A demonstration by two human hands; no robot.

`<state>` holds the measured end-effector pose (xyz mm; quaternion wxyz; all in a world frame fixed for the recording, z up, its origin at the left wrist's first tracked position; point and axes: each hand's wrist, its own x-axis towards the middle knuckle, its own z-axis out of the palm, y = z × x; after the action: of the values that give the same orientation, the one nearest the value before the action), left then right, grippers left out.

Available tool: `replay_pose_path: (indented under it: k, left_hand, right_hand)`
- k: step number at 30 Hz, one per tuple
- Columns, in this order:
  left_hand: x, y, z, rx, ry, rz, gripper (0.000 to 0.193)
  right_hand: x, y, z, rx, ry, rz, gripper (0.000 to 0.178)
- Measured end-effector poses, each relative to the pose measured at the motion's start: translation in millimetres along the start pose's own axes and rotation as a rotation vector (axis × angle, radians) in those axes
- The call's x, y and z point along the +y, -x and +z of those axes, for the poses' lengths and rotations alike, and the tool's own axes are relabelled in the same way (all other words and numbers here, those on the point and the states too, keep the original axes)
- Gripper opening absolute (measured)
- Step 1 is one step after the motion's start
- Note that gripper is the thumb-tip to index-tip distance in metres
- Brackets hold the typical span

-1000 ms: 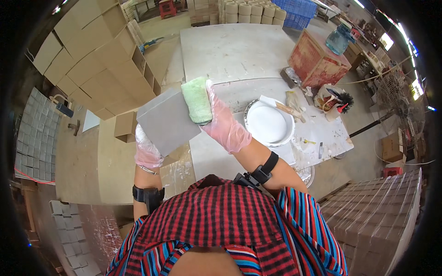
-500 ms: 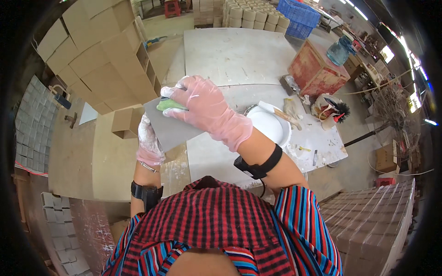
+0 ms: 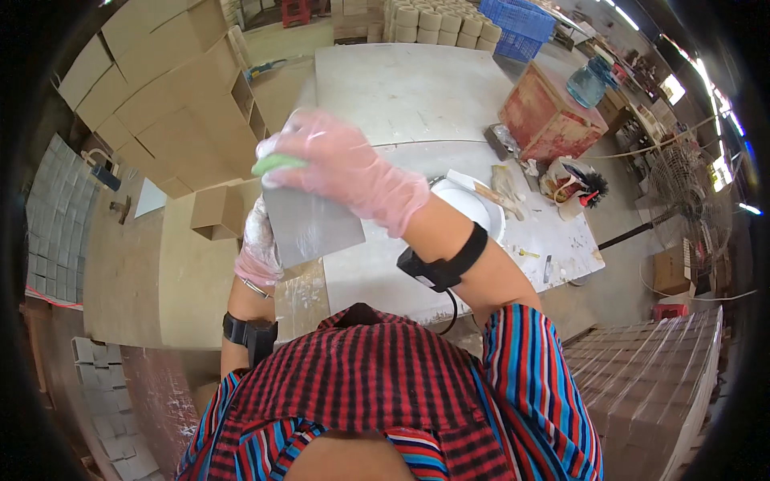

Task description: The person wipes the sides of a box with a sponge, picks up a sprayer to apply liquid to the sponge, and continues wiping the boxes.

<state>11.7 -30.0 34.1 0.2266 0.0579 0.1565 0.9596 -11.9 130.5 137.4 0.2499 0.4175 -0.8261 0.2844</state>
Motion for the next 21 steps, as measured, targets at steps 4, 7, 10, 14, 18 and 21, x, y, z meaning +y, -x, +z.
replay_pose_path:
  k: [4,7,10,14,18,21]
  left_hand:
    - [5.2,1.2,-0.9,-0.099,-0.067,-0.042,0.039]
    - [10.4,4.4,0.1,0.052,-0.180,0.073,0.039]
    - [12.6,4.9,3.2,0.041,-0.109,-0.050,0.041]
    - [3.6,3.8,9.7,-0.026,-0.090,-0.058,0.041]
    - [-12.3,2.6,8.2,0.033,-0.104,0.034,0.040]
    - [-8.3,1.8,-2.0,-0.061,-0.342,0.182,0.041]
  right_hand:
    - [-20.3,32.8,21.5,-0.009,-0.009,-0.300,0.028]
    - [-23.8,72.8,26.8,-0.424,-0.172,-0.417,0.030]
    - [-8.2,77.4,27.5,-0.140,-0.129,-0.263,0.030]
    - [5.2,37.5,16.7,-0.177,-0.064,-0.386,0.029]
    - [6.1,-3.9,6.4,-0.070,0.119,-0.137,0.027]
    - [-2.5,0.0,9.7,-0.091,0.038,-0.155,0.027]
